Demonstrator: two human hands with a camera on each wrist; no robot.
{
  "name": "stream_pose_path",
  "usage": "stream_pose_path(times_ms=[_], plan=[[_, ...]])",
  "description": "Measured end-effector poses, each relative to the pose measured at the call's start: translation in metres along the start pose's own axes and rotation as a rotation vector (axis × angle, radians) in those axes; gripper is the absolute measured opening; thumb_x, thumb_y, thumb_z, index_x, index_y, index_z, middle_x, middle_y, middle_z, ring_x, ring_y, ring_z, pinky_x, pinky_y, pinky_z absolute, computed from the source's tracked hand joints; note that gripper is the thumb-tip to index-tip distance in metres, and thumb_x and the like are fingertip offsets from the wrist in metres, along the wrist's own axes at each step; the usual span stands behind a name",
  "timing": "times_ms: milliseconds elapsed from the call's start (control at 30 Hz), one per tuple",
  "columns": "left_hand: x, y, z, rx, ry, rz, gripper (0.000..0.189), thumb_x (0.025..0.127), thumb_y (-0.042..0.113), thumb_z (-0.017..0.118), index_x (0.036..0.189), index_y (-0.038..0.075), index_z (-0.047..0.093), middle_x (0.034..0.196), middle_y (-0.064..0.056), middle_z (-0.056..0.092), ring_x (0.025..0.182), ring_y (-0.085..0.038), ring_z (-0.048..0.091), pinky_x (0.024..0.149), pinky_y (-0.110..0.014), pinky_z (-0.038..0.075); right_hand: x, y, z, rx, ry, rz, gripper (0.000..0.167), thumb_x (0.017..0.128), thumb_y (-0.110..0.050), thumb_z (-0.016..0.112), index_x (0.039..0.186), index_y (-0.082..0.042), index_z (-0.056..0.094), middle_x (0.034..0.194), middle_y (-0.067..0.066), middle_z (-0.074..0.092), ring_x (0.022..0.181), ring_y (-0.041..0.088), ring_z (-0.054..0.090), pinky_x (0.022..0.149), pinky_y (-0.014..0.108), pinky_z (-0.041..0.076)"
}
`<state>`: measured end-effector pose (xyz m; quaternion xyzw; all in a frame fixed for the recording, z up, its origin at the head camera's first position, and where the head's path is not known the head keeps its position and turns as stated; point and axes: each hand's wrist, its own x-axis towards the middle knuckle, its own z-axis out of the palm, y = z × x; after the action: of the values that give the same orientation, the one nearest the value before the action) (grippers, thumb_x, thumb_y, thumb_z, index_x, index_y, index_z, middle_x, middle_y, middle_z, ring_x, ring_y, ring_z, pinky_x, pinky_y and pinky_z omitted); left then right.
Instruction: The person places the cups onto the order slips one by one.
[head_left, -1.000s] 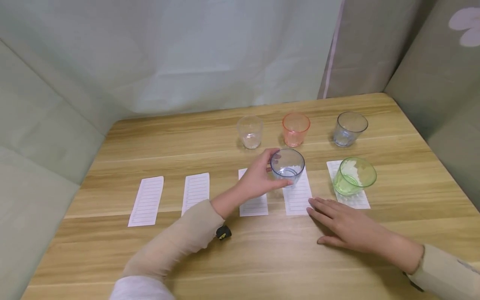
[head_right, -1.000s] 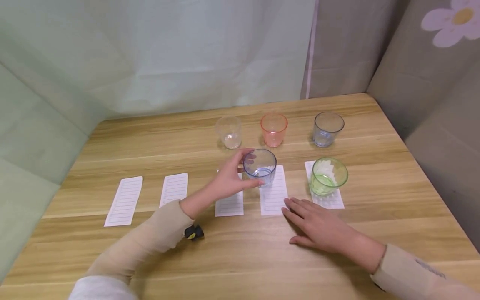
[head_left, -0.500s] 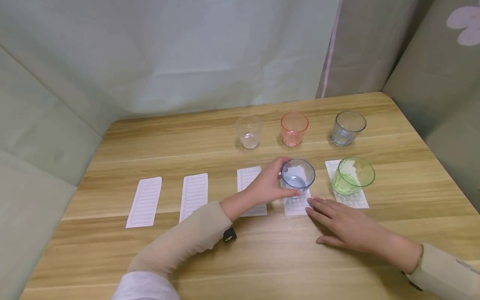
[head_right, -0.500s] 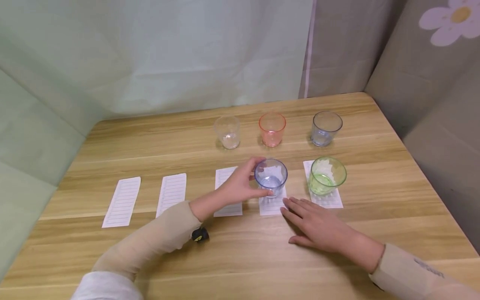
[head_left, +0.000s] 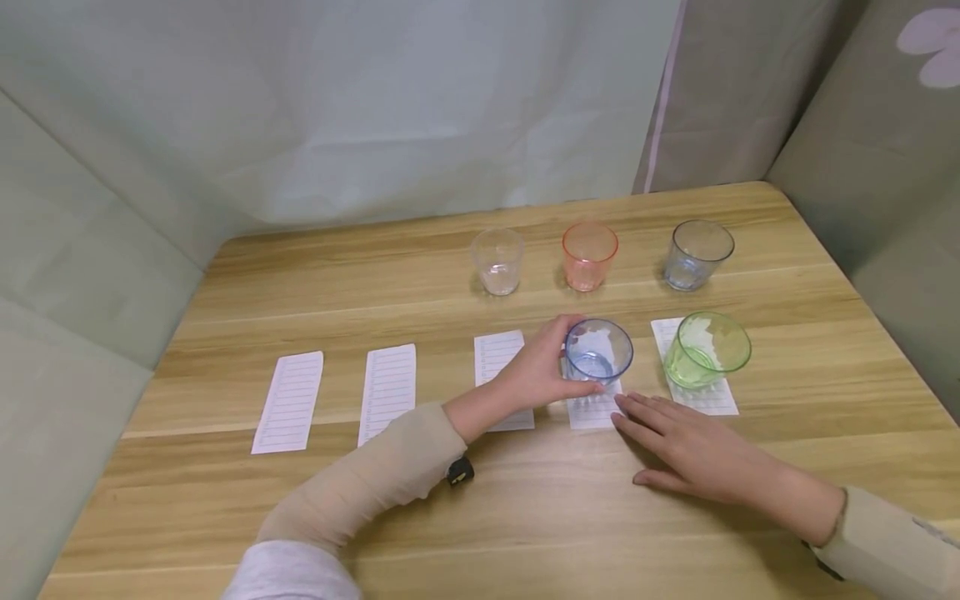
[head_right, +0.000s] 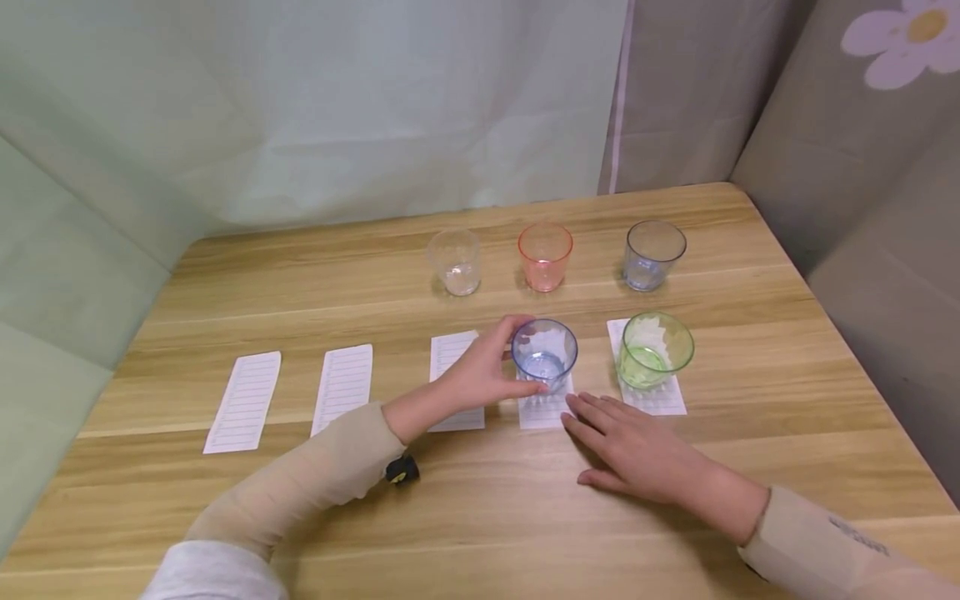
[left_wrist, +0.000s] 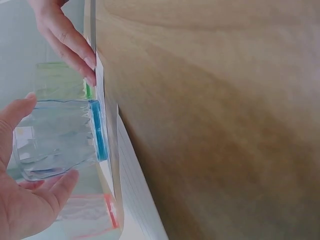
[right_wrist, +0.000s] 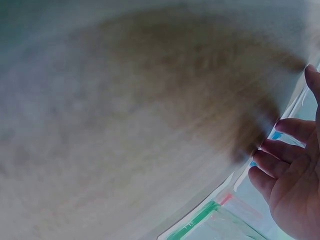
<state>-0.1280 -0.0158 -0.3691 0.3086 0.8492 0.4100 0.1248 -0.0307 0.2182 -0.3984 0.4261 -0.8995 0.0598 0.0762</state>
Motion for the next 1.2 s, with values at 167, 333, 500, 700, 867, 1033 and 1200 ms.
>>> stream_pose_path(times_ms=[167, 333, 500, 700, 867, 1033, 1200], plan=[[-0.001, 0.001, 0.001, 0.029, 0.005, -0.003, 0.085, 0.074, 0.027, 0.081, 0.14, 0.002, 0.034, 0.136, -0.013, 0.048, 0.124, -0.024, 0.048, 0.102, -0.035, 0.044, 0.001, -0.001, -0.002, 0.007, -0.011, 0.009, 0.066, 0.085, -0.05, 0.064, 0.131, -0.003, 0.056, 0.137, 0.016, 0.053, 0.122, 0.032, 0.054, 0.095, 0.046, 0.048], [-0.001, 0.0, 0.001, 0.047, 0.002, -0.013, 0.085, 0.075, 0.029, 0.08, 0.141, 0.003, 0.033, 0.137, -0.013, 0.047, 0.125, -0.024, 0.048, 0.103, -0.036, 0.044, 0.003, -0.001, -0.002, 0.011, -0.022, 0.011, 0.065, 0.084, -0.048, 0.065, 0.131, -0.004, 0.056, 0.136, 0.016, 0.053, 0.122, 0.033, 0.054, 0.095, 0.046, 0.048], [-0.003, 0.001, 0.001, 0.051, -0.009, -0.015, 0.088, 0.076, 0.029, 0.08, 0.143, 0.001, 0.029, 0.139, -0.015, 0.045, 0.128, -0.026, 0.045, 0.107, -0.038, 0.04, 0.004, -0.004, -0.004, 0.02, -0.025, 0.01, 0.062, 0.086, -0.049, 0.063, 0.131, -0.007, 0.056, 0.136, 0.015, 0.054, 0.122, 0.032, 0.053, 0.096, 0.047, 0.048], [-0.006, 0.002, -0.002, 0.073, -0.012, -0.026, 0.096, 0.075, 0.032, 0.08, 0.145, -0.002, 0.024, 0.14, -0.018, 0.044, 0.13, -0.027, 0.044, 0.109, -0.039, 0.038, 0.006, -0.006, -0.007, -0.001, 0.008, -0.007, 0.062, 0.084, -0.049, 0.065, 0.128, -0.006, 0.059, 0.133, 0.016, 0.056, 0.12, 0.033, 0.055, 0.095, 0.047, 0.049], [-0.016, -0.001, -0.011, 0.092, 0.003, -0.026, 0.096, 0.077, 0.035, 0.079, 0.146, -0.002, 0.024, 0.14, -0.019, 0.043, 0.131, -0.028, 0.043, 0.11, -0.039, 0.037, 0.011, -0.009, -0.013, -0.01, 0.045, -0.036, 0.061, 0.08, -0.047, 0.069, 0.124, -0.005, 0.062, 0.127, 0.015, 0.061, 0.115, 0.032, 0.058, 0.093, 0.047, 0.05], [-0.028, -0.005, -0.022, 0.11, 0.048, -0.018, 0.09, 0.079, 0.033, 0.077, 0.145, -0.002, 0.027, 0.141, -0.019, 0.042, 0.131, -0.028, 0.042, 0.109, -0.04, 0.038, 0.02, -0.012, -0.024, 0.001, 0.095, -0.087, 0.052, 0.089, -0.046, 0.061, 0.12, -0.005, 0.064, 0.118, 0.013, 0.065, 0.109, 0.03, 0.062, 0.089, 0.045, 0.052], [-0.045, -0.009, -0.033, 0.166, 0.098, 0.008, 0.082, 0.081, 0.033, 0.075, 0.142, -0.002, 0.033, 0.14, -0.019, 0.043, 0.13, -0.029, 0.043, 0.109, -0.042, 0.038, 0.035, -0.012, -0.037, 0.03, 0.188, -0.153, 0.052, 0.099, -0.048, 0.039, 0.115, -0.006, 0.064, 0.114, 0.011, 0.066, 0.105, 0.026, 0.063, 0.085, 0.042, 0.054]])
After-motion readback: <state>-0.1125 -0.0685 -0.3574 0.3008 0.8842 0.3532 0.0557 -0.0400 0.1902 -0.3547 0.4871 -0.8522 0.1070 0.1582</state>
